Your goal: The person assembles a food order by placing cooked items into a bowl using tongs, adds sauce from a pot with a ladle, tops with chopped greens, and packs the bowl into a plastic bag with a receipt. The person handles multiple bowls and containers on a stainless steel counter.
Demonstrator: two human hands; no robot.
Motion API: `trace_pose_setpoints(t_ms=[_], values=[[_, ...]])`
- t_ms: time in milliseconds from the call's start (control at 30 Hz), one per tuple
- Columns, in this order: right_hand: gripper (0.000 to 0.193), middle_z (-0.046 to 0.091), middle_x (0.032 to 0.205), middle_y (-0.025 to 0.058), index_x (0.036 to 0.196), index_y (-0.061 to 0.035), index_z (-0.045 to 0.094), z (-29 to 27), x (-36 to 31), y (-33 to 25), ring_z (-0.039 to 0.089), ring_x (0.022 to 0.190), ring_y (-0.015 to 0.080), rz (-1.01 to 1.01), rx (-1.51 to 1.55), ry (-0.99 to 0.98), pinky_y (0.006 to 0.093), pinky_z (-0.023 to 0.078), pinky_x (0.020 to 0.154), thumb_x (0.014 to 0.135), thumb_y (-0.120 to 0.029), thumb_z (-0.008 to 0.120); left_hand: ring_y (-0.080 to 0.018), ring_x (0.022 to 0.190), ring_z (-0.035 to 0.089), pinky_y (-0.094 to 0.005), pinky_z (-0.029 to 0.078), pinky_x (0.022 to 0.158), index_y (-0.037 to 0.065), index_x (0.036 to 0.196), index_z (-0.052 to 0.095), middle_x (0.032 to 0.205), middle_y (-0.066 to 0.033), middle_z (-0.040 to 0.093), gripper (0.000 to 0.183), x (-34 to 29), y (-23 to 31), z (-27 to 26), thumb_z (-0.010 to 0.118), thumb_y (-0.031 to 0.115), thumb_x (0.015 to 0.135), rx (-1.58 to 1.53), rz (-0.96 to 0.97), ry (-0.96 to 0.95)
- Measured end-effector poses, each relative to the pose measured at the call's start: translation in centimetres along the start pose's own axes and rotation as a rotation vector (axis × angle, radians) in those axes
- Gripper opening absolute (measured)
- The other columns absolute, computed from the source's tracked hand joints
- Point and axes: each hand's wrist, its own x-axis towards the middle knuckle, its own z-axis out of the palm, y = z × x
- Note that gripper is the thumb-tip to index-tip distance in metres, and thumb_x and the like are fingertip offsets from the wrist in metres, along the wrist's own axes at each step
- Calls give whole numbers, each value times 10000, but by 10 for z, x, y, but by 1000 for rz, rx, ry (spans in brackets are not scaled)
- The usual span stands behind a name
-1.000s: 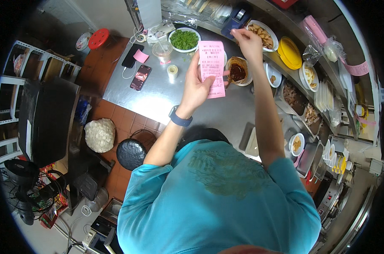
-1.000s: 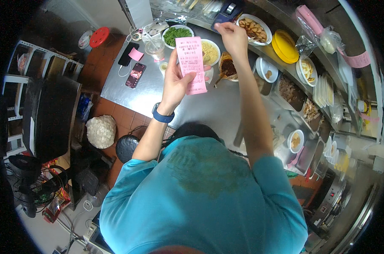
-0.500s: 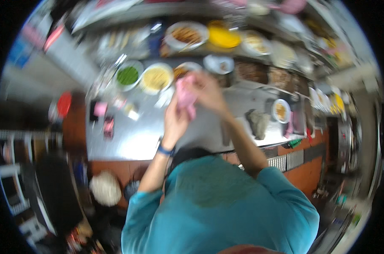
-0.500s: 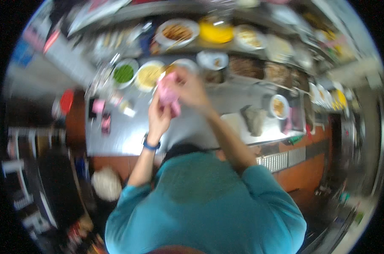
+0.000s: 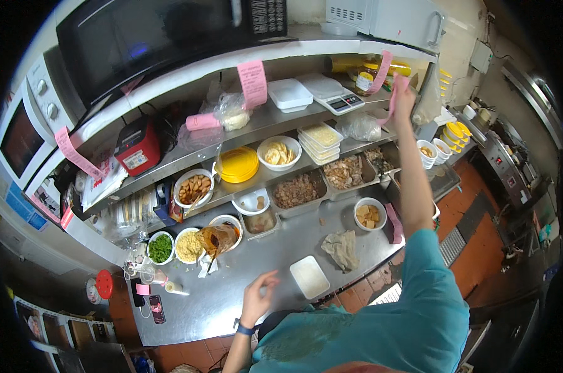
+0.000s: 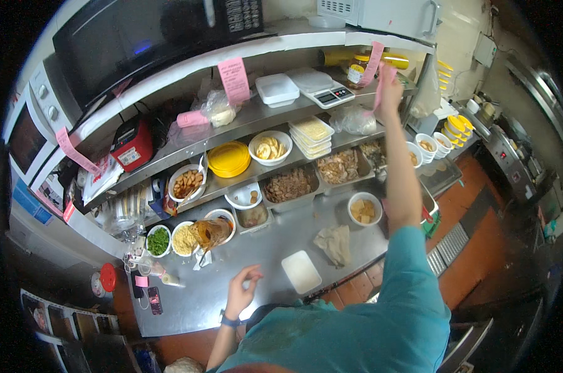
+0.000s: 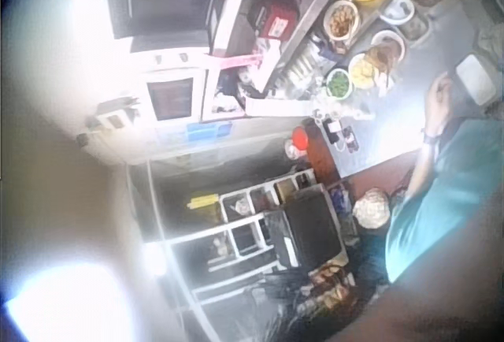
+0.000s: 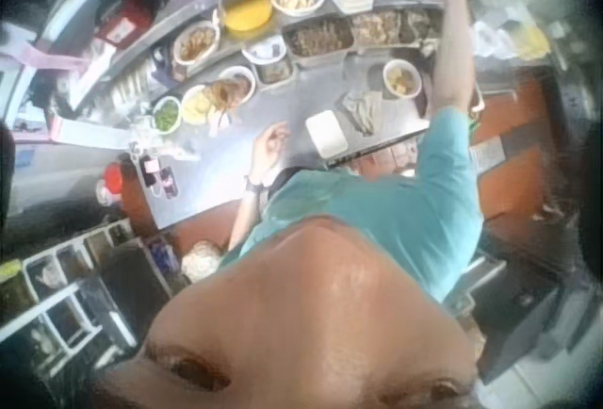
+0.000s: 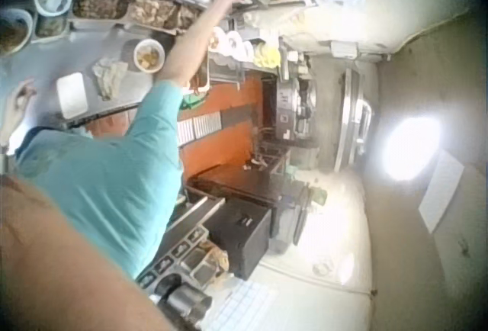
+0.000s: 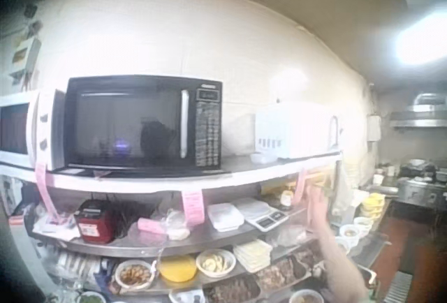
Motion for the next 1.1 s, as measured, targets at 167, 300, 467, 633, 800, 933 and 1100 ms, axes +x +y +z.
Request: trace_pose_setpoints(t_ms=[167,300,467,633,800,933,1100], values=[[502,688,930,39,1111,24,687,-30,160,55,604,845,104,-94,-163,30,251,483,720,917,-440,668,-169,880,690,-296,548,815,9,1187,615,897,-94,711,256,-52,-30,2,578,-7,934,-209,-246,266],[597,718,1047,80,1199,18,661,-14,223,87,668,935,206,118,36,-129,321,524,840,897,-497,653,-161,795,699,-302,553,741,1,1127,640,855,-89,717,219,-37,-8,-19,606,25,911,11,-343,413],[591,684,1088,193,1157,-18,644,-35,181,55,652,967,372,-571,-1119,385,474,493,868,848,-522,661,-283,789,671,-363,507,699,-17,974,621,846,-145,687,163,100,124,-83,635,132,909,498,296,759],[277,641,664,56,845,-27,703,-16,16,-11,562,607,130,-371,-365,-89,325,435,578,977,-237,579,-315,967,616,-381,501,832,-24,1208,525,1085,-190,612,451,286,322,-111,707,183,852,803,998,979],[150,655,726,43,984,-22,672,15,-150,-72,595,681,90,-162,-182,-401,256,466,628,975,-140,579,-436,820,673,-491,545,767,-68,1153,432,883,-240,678,615,390,395,-111,760,262,751,746,644,963],[119,649,707,39,934,-10,654,65,-199,-124,590,635,85,-240,-127,-395,236,457,589,941,-127,635,-412,774,680,-486,539,711,-103,1146,408,804,-243,678,581,364,399,-107,723,181,748,779,669,933],[334,604,615,38,751,9,650,168,-207,-180,539,561,91,-226,-108,-723,260,420,538,960,-250,618,-362,720,650,-436,520,661,-11,1112,530,822,-178,640,543,229,361,-135,759,340,768,630,1178,1172]])
